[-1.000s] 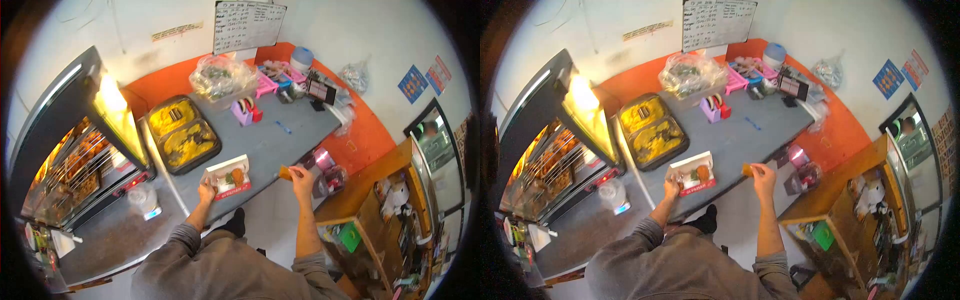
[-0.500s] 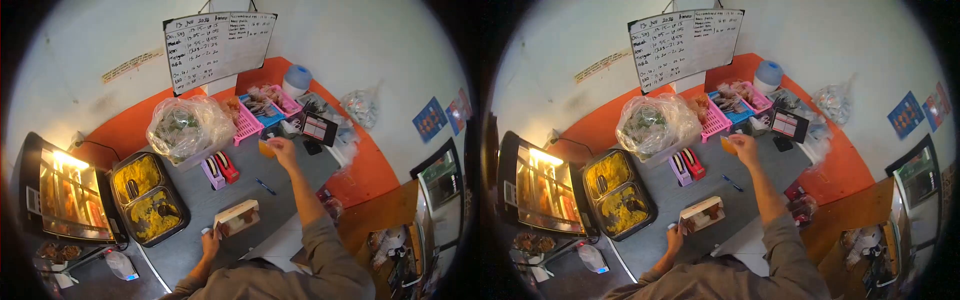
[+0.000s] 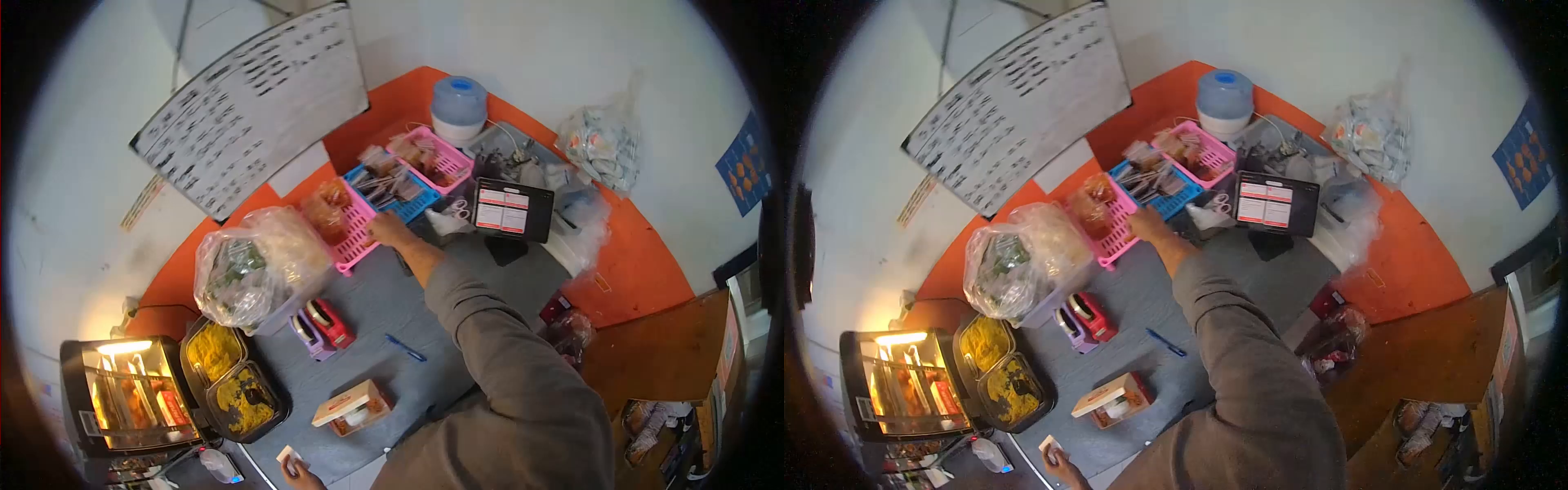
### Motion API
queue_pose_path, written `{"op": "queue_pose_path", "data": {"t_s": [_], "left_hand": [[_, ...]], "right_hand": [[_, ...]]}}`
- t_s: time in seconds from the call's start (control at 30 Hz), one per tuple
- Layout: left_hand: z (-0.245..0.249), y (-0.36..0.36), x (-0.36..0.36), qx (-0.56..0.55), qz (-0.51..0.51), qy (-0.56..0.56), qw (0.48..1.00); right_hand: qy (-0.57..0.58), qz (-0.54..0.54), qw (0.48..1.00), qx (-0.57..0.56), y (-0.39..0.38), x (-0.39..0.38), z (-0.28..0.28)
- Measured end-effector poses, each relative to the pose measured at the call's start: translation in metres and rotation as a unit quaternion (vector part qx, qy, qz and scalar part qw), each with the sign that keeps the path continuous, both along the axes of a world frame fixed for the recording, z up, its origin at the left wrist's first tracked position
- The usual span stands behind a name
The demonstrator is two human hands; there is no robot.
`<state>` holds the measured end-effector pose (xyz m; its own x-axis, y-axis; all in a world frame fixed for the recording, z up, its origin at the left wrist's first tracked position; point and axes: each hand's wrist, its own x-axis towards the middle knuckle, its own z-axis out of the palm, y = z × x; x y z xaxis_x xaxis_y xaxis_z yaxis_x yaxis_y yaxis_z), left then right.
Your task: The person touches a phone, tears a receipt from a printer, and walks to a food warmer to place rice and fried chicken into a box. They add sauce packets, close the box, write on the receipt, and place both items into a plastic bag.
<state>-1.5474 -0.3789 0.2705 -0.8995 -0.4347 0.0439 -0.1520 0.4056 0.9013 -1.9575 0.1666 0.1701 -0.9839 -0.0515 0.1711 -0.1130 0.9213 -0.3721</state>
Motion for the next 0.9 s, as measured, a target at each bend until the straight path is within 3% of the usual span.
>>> {"op": "queue_pose_path", "data": {"t_s": [0.03,0.1,0.13,0.2,0.23,0.3,0.33,0.4,0.47,0.5,0.53,0.57,0.6,0.63,0.67,0.73,0.9], "left_hand": [[0.006,0.021,0.003,-0.011,-0.005,-0.002,1.000],[0.010,0.068,0.005,0.041,0.109,-0.003,0.993],[0.023,0.100,0.000,0.053,0.100,-0.006,0.994],[0.003,0.128,-0.015,0.060,0.085,0.014,0.994],[-0.001,0.138,-0.019,0.066,0.078,0.036,0.994],[0.015,0.177,-0.038,0.097,0.059,0.055,0.992],[0.020,0.185,-0.047,0.067,0.018,0.051,0.996],[0.032,0.214,-0.059,0.070,-0.007,0.026,0.997],[0.037,0.226,-0.067,0.059,-0.016,0.001,0.998],[0.041,0.232,-0.069,0.051,-0.022,-0.019,0.998],[0.053,0.253,-0.072,0.059,-0.022,0.001,0.998],[0.055,0.260,-0.074,0.058,-0.018,-0.004,0.998],[0.055,0.260,-0.076,0.078,-0.028,-0.004,0.997],[0.055,0.260,-0.079,0.099,-0.036,-0.002,0.994],[0.057,0.265,-0.083,0.117,-0.039,0.006,0.992],[0.063,0.276,-0.090,0.152,-0.055,0.022,0.987],[0.082,0.287,-0.103,0.123,-0.082,0.010,0.989]], "right_hand": [[-0.004,0.022,1.000,0.000,0.002,0.014,0.007],[-0.007,0.058,0.998,-0.014,0.010,0.028,0.011],[-0.007,0.070,0.997,-0.027,0.018,0.028,0.000],[0.144,0.086,0.985,-0.040,0.028,0.047,0.007],[0.143,0.081,0.985,-0.044,0.038,0.057,0.014],[0.282,0.082,0.949,-0.112,0.057,0.076,0.047],[0.283,0.076,0.949,-0.113,0.075,0.089,0.077],[0.095,0.103,0.960,-0.243,0.133,0.121,0.130],[0.183,0.031,0.971,-0.148,0.207,0.158,0.153],[0.293,-0.064,0.929,-0.218,0.235,0.181,0.171],[0.275,-0.136,0.941,-0.142,0.285,0.195,0.151],[0.141,-0.295,0.936,-0.132,0.316,0.216,0.153],[0.033,-0.372,0.927,-0.038,0.350,0.244,0.139],[-0.096,-0.345,0.933,0.015,0.389,0.268,0.120],[-0.171,-0.360,0.916,0.032,0.429,0.281,0.075],[-0.282,-0.331,0.900,0.032,0.456,0.294,0.048],[-0.351,-0.352,0.864,0.079,0.459,0.293,0.016]]}}
